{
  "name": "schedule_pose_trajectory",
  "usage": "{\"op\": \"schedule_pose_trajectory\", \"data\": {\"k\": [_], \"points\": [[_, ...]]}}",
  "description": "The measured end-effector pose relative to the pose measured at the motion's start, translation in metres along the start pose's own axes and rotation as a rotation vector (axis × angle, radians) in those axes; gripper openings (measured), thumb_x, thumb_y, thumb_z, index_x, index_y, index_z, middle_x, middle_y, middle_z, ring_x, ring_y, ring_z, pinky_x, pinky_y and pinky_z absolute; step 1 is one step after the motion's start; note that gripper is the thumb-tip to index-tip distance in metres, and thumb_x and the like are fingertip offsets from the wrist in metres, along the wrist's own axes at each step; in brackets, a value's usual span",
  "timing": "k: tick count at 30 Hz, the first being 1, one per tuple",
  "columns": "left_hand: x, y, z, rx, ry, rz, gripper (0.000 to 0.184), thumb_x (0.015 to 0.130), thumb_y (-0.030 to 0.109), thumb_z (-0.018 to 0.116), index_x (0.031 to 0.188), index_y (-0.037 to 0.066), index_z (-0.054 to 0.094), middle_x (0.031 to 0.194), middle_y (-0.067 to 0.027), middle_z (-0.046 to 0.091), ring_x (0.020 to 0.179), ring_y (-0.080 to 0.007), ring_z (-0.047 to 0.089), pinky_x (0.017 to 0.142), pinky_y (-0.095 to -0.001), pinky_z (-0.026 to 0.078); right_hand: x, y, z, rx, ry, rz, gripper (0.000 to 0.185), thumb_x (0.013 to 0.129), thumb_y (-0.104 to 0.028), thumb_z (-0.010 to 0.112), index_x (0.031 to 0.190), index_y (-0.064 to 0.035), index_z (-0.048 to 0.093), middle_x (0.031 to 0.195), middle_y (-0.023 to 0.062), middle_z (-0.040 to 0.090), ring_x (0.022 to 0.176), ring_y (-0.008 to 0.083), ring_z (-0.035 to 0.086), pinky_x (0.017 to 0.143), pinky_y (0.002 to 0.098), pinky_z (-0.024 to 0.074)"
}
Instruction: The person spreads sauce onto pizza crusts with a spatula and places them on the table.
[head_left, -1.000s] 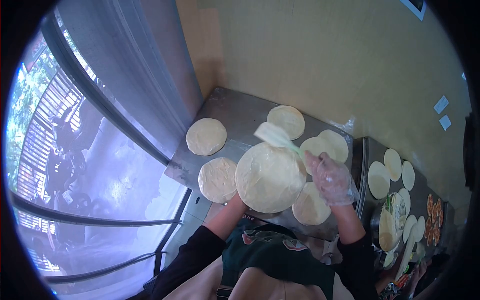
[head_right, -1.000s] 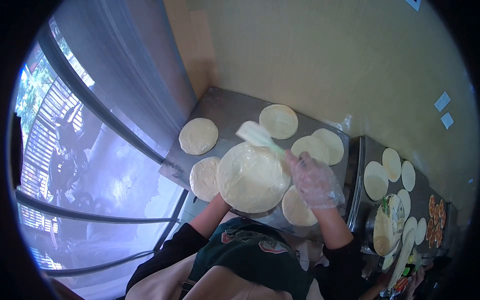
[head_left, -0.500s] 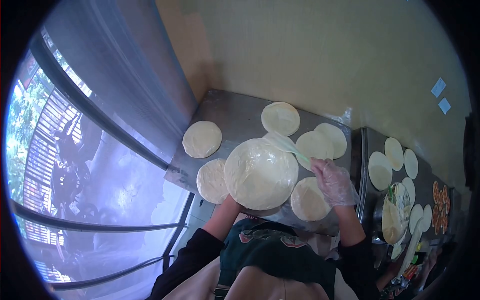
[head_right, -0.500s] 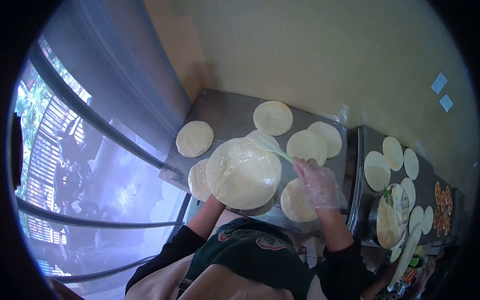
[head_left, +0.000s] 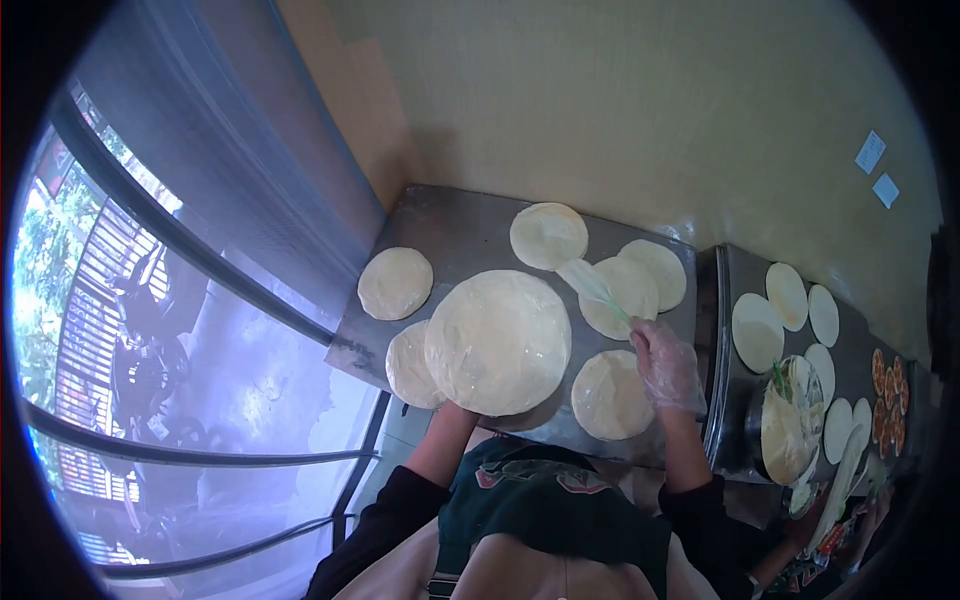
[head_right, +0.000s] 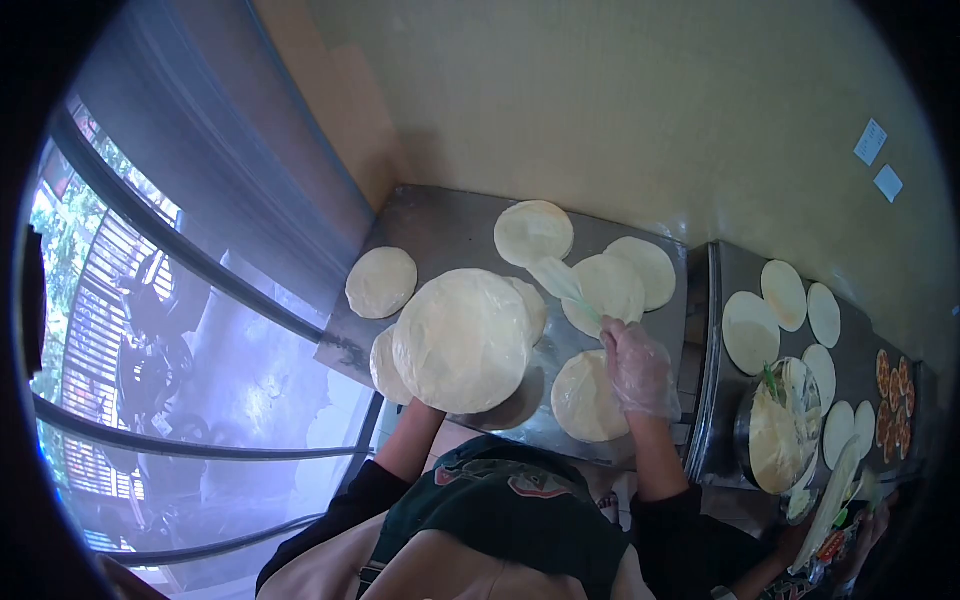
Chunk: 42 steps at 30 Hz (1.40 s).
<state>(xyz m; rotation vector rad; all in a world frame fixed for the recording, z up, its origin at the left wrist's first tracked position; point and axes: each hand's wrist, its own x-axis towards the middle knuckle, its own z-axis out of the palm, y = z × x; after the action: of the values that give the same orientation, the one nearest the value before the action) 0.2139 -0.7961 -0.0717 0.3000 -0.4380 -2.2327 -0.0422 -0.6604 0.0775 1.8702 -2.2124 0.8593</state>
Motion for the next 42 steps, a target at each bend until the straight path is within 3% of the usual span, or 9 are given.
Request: {"op": "schedule_pose_trajectory", "data": {"k": [5, 8, 14, 26, 28, 31, 38, 40, 42], "points": [[-0.005, 0.001, -0.015, -0.008, 0.061, 0.086, 0.064, 0.101, 0.052, 0.038, 0.151, 0.012, 0.032, 0.151, -0.0125, 0.042, 0.135, -0.0305, 0.046, 0.11, -0.0502, 0.042, -0.042, -0.019, 0.0, 0.269, 0.123, -0.015, 0.026, 0.089, -0.013, 0.067, 0.116, -0.0127, 0.067, 0.08, 0.0148, 0.06, 0.067, 0.0322, 0.065, 0.061, 0.0441, 0.0511], [-0.012, -0.003, -0.024, -0.007, 0.093, 0.127, 0.065, 0.101, 0.053, 0.038, 0.151, 0.012, 0.032, 0.15, -0.0127, 0.042, 0.135, -0.0309, 0.046, 0.11, -0.0509, 0.041, -0.061, -0.019, 0.014, 0.208, -0.031, -0.105, 0.026, 0.09, -0.01, 0.067, 0.116, -0.0105, 0.067, 0.084, 0.0156, 0.063, 0.072, 0.0335, 0.065, 0.063, 0.0429, 0.0515], [-0.025, -0.014, -0.038, -0.007, 0.164, 0.207, 0.066, 0.1, 0.054, 0.038, 0.151, 0.012, 0.032, 0.15, -0.0131, 0.043, 0.135, -0.0317, 0.046, 0.11, -0.0523, 0.041, -0.039, 0.001, 0.048, 0.425, 0.135, 0.01, 0.025, 0.09, -0.009, 0.068, 0.114, -0.011, 0.068, 0.081, 0.0123, 0.06, 0.07, 0.0317, 0.064, 0.06, 0.0404, 0.0503], [0.013, 0.011, -0.076, -0.048, 0.259, 0.432, 0.069, 0.099, 0.058, 0.037, 0.15, 0.011, 0.033, 0.15, -0.0138, 0.043, 0.134, -0.0332, 0.046, 0.11, -0.0549, 0.04, -0.034, 0.024, 0.057, 0.388, 0.001, 0.109, 0.022, 0.093, -0.014, 0.064, 0.114, -0.01, 0.066, 0.104, 0.0155, 0.068, 0.09, 0.0352, 0.068, 0.079, 0.0396, 0.0541], [0.049, 0.029, -0.073, -0.066, 0.262, 0.449, 0.07, 0.099, 0.058, 0.037, 0.15, 0.011, 0.033, 0.15, -0.0139, 0.044, 0.134, -0.0335, 0.046, 0.11, -0.0554, 0.04, -0.039, 0.031, 0.059, 0.459, -0.044, 0.264, 0.021, 0.094, -0.012, 0.063, 0.113, -0.0049, 0.067, 0.095, 0.0127, 0.07, 0.085, 0.0212, 0.069, 0.08, 0.0333, 0.0537], [0.103, 0.064, -0.077, -0.111, 0.253, 0.466, 0.07, 0.099, 0.059, 0.037, 0.15, 0.011, 0.033, 0.149, -0.0141, 0.044, 0.134, -0.0339, 0.046, 0.11, -0.0561, 0.04, -0.046, 0.037, 0.059, 0.456, -0.075, 0.375, 0.02, 0.095, -0.008, 0.062, 0.113, -0.0029, 0.067, 0.094, 0.0081, 0.069, 0.086, 0.0143, 0.066, 0.081, 0.0302, 0.0521], [0.209, 0.112, -0.09, -0.202, 0.269, 0.453, 0.072, 0.098, 0.061, 0.037, 0.15, 0.011, 0.034, 0.149, -0.0144, 0.044, 0.134, -0.0347, 0.046, 0.11, -0.0574, 0.039, -0.046, 0.037, 0.074, 0.661, 0.007, 0.543, 0.022, 0.091, -0.002, 0.063, 0.113, -0.0022, 0.068, 0.101, 0.0066, 0.07, 0.088, 0.0109, 0.062, 0.081, 0.0273, 0.0505], [0.221, 0.126, -0.087, -0.286, 0.169, 0.434, 0.08, 0.096, 0.068, 0.032, 0.152, 0.01, 0.029, 0.155, -0.0148, 0.035, 0.141, -0.036, 0.037, 0.113, -0.0618, 0.03, -0.042, 0.037, 0.08, 0.639, 0.048, 0.463, 0.022, 0.092, 0.0, 0.062, 0.112, -0.0034, 0.068, 0.094, 0.0018, 0.066, 0.072, 0.0047, 0.051, 0.067, 0.0204, 0.0451], [0.218, 0.118, -0.089, -0.47, 0.288, 0.335, 0.086, 0.093, 0.072, 0.029, 0.155, 0.012, 0.023, 0.159, -0.0131, 0.027, 0.145, -0.035, 0.027, 0.116, -0.0601, 0.021, -0.038, 0.036, 0.082, 0.602, 0.038, 0.49, 0.021, 0.092, 0.0, 0.062, 0.112, -0.0029, 0.068, 0.093, 0.0012, 0.065, 0.072, 0.0047, 0.051, 0.067, 0.0203, 0.0449]]}}
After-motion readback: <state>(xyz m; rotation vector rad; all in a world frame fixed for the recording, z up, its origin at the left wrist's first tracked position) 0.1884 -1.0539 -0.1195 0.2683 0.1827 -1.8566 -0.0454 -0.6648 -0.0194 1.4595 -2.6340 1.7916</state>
